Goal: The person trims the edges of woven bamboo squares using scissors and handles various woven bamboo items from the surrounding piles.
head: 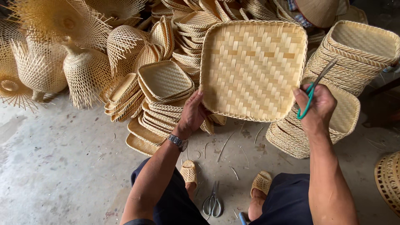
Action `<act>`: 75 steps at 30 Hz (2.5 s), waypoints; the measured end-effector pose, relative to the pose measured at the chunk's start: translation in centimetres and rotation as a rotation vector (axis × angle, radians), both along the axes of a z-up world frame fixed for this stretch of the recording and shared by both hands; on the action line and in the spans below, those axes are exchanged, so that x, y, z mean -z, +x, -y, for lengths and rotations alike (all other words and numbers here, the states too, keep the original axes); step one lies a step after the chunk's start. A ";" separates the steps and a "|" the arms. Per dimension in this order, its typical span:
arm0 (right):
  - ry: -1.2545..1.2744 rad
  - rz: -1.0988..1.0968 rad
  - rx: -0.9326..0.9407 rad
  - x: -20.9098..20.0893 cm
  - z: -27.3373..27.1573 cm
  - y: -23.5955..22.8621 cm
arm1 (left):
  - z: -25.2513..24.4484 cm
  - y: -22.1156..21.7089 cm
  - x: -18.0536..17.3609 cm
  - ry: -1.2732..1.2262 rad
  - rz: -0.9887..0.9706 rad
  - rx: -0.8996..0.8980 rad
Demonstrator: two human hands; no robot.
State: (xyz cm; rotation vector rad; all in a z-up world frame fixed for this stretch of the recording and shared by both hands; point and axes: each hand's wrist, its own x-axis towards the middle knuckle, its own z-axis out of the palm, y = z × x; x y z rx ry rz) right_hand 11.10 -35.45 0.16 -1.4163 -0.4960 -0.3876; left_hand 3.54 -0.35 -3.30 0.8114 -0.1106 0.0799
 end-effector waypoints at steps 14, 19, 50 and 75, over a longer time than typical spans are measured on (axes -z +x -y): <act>-0.520 0.042 -0.035 -2.7 -1.1 -2.9 | -3.0 0.2 -3.9 1.233 0.242 -0.215; -0.790 0.375 0.279 -4.4 -2.0 -3.8 | -3.1 1.7 -0.6 0.992 0.207 -0.429; -1.158 0.339 0.295 -0.7 -8.7 -5.1 | 2.0 -2.8 -2.9 1.191 0.004 -0.387; -0.947 -0.134 -0.033 -4.8 -11.4 -5.9 | 1.3 -1.1 0.3 0.613 0.171 -0.460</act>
